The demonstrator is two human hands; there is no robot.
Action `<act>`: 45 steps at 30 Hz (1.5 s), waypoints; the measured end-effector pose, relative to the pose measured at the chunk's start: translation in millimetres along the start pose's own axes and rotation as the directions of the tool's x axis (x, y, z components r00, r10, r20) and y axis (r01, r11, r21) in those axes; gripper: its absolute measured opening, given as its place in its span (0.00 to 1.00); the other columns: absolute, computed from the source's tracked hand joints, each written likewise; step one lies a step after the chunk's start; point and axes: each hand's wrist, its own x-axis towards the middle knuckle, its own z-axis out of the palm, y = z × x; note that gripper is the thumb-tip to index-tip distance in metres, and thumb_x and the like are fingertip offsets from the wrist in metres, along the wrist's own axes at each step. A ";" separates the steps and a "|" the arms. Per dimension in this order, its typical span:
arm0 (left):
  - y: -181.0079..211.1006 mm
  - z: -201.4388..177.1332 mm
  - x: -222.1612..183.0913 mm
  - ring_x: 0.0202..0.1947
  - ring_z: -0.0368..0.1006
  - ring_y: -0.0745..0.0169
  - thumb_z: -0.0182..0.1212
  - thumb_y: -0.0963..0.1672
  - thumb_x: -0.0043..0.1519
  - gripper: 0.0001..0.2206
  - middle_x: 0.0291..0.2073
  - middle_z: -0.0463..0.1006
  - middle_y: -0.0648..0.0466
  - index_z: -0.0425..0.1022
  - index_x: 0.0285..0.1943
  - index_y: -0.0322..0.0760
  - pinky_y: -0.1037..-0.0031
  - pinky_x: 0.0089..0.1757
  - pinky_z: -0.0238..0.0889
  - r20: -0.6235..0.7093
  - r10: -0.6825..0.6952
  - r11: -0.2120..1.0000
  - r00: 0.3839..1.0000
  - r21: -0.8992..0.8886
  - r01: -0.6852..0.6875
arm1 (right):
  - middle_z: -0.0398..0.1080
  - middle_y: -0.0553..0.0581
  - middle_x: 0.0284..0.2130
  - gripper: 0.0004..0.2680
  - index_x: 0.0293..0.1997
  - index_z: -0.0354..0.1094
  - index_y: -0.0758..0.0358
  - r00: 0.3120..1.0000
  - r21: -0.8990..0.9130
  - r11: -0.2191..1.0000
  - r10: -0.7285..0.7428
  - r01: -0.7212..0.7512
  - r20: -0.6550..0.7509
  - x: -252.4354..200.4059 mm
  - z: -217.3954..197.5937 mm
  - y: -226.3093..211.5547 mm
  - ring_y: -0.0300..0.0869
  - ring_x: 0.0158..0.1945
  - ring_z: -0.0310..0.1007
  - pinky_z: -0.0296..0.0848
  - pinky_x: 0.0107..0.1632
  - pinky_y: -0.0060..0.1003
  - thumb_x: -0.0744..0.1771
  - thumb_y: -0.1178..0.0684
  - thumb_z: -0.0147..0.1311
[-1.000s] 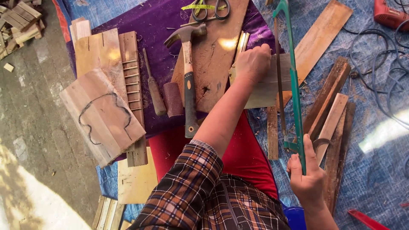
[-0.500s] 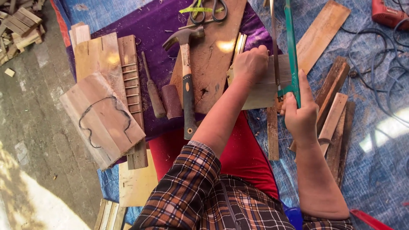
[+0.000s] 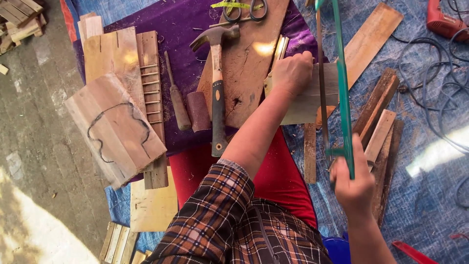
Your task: A person uses a manual hacksaw to cut through a small piece of wood on a makeshift workbench.
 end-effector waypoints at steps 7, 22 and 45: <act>1.1 -14.5 3.4 0.30 0.82 0.38 0.44 0.46 0.63 0.09 0.24 0.79 0.49 0.69 0.36 0.41 0.49 0.36 0.72 0.045 -0.010 1.000 0.999 -0.010 0.010 | 0.68 0.65 0.22 0.19 0.76 0.51 0.74 0.969 0.096 0.964 -0.247 0.248 -0.024 94.8 30.9 -9.0 0.47 0.23 0.71 0.72 0.29 0.40 0.73 0.65 0.42; 13.5 -56.9 -1.2 0.24 0.78 0.47 0.47 0.44 0.64 0.10 0.25 0.82 0.49 0.71 0.31 0.40 0.58 0.34 0.69 0.074 -0.078 0.994 0.994 -0.070 0.083 | 0.69 0.57 0.23 0.24 0.76 0.51 0.70 0.995 0.023 0.998 0.051 -0.053 0.082 -36.1 -16.9 -9.9 0.38 0.23 0.67 0.67 0.25 0.29 0.68 0.68 0.45; 12.7 -59.7 0.3 0.23 0.78 0.50 0.47 0.47 0.67 0.13 0.24 0.82 0.51 0.71 0.31 0.40 0.61 0.33 0.69 0.078 -0.095 0.995 0.992 -0.033 0.097 | 0.67 0.58 0.23 0.25 0.77 0.48 0.69 0.984 0.104 0.984 0.134 -0.146 0.114 -51.7 -28.8 -4.7 0.40 0.25 0.67 0.70 0.29 0.33 0.68 0.67 0.43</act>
